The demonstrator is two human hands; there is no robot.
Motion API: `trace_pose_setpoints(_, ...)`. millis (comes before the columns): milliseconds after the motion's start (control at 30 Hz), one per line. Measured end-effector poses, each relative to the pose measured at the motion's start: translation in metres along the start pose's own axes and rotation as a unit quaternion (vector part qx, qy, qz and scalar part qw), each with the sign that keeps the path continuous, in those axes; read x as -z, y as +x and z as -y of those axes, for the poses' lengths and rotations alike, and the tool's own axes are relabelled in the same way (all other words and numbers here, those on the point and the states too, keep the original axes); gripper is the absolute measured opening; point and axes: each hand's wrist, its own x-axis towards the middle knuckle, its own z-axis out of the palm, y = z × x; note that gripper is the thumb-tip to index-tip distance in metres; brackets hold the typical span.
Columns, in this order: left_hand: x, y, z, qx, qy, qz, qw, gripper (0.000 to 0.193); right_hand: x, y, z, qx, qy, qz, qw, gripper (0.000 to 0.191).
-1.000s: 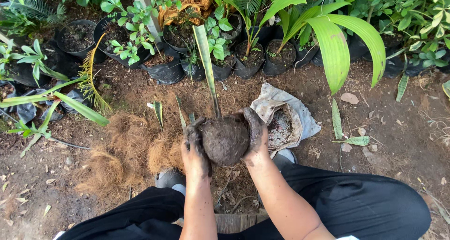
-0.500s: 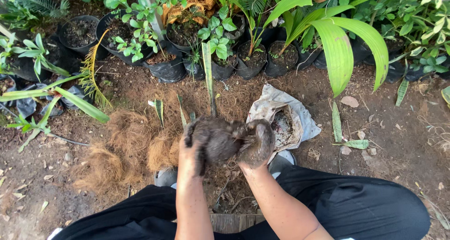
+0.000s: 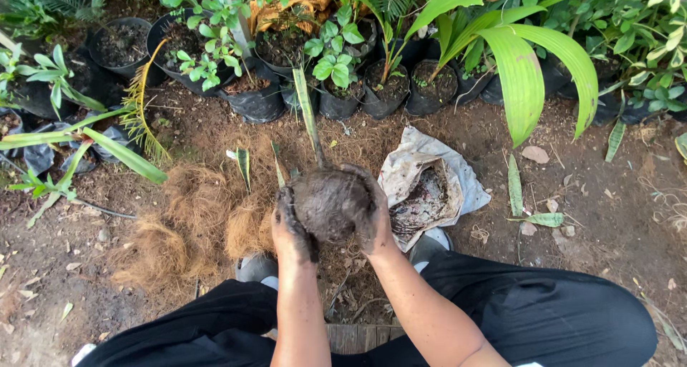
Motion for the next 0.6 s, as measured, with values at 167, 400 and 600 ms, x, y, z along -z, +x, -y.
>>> trace_pose_setpoints(167, 0.009, 0.002, 0.006, -0.143, 0.309, 0.125, 0.932, 0.060, 0.013, 0.001, -0.014, 0.040, 0.012, -0.107, 0.993, 0.045)
trace_pose_setpoints(400, 0.007, -0.002, 0.010, -0.183, 0.351, 0.157, 0.905, 0.068, 0.027, 0.007, -0.026, 0.035, 0.122, -0.173, 0.977, 0.022)
trace_pose_setpoints(600, 0.009, -0.001, 0.010, -0.185, 0.304, 0.150, 0.923, 0.078, 0.025, 0.008, -0.024, 0.091, 0.071, -0.171, 0.979, 0.022)
